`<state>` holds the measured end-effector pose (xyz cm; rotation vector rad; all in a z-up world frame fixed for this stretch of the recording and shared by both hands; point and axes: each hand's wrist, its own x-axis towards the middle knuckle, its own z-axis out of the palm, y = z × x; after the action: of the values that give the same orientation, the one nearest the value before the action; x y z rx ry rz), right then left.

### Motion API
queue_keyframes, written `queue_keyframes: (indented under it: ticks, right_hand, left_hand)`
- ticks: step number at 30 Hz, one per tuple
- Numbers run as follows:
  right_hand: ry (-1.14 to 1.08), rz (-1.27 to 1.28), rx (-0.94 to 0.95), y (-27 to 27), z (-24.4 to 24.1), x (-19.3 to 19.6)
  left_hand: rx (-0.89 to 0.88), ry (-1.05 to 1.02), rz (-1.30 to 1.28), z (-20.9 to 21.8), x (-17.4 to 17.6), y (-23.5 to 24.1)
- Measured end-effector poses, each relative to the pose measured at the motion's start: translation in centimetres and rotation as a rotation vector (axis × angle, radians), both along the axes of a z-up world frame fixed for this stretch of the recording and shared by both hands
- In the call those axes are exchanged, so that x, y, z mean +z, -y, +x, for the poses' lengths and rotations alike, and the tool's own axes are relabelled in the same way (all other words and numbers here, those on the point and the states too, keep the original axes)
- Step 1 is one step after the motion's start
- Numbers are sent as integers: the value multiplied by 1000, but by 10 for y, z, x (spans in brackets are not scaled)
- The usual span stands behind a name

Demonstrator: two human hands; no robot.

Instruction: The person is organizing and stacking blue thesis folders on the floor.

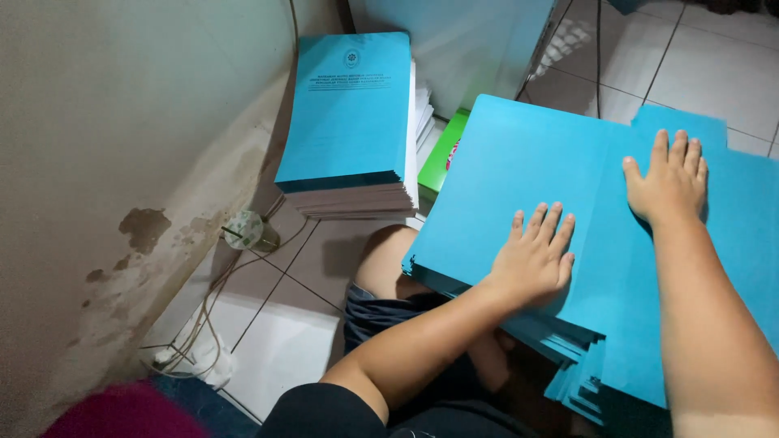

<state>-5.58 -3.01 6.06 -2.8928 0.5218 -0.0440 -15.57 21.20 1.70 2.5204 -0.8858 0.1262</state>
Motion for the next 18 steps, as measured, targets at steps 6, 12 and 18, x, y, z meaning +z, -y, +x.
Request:
queue_keyframes:
  ticks: [6, 12, 18]
  right_hand:
    - [11, -5, -84, 5, 3, 0]
    - [46, -97, -459, 18, -66, -23]
    - [-10, -3, -628, 12, -198, -30]
  left_hand:
    - [50, 24, -59, 0, -9, 6]
    - [42, -110, -18, -1, 7, 0]
    - [66, -85, 205, 0, 27, -4]
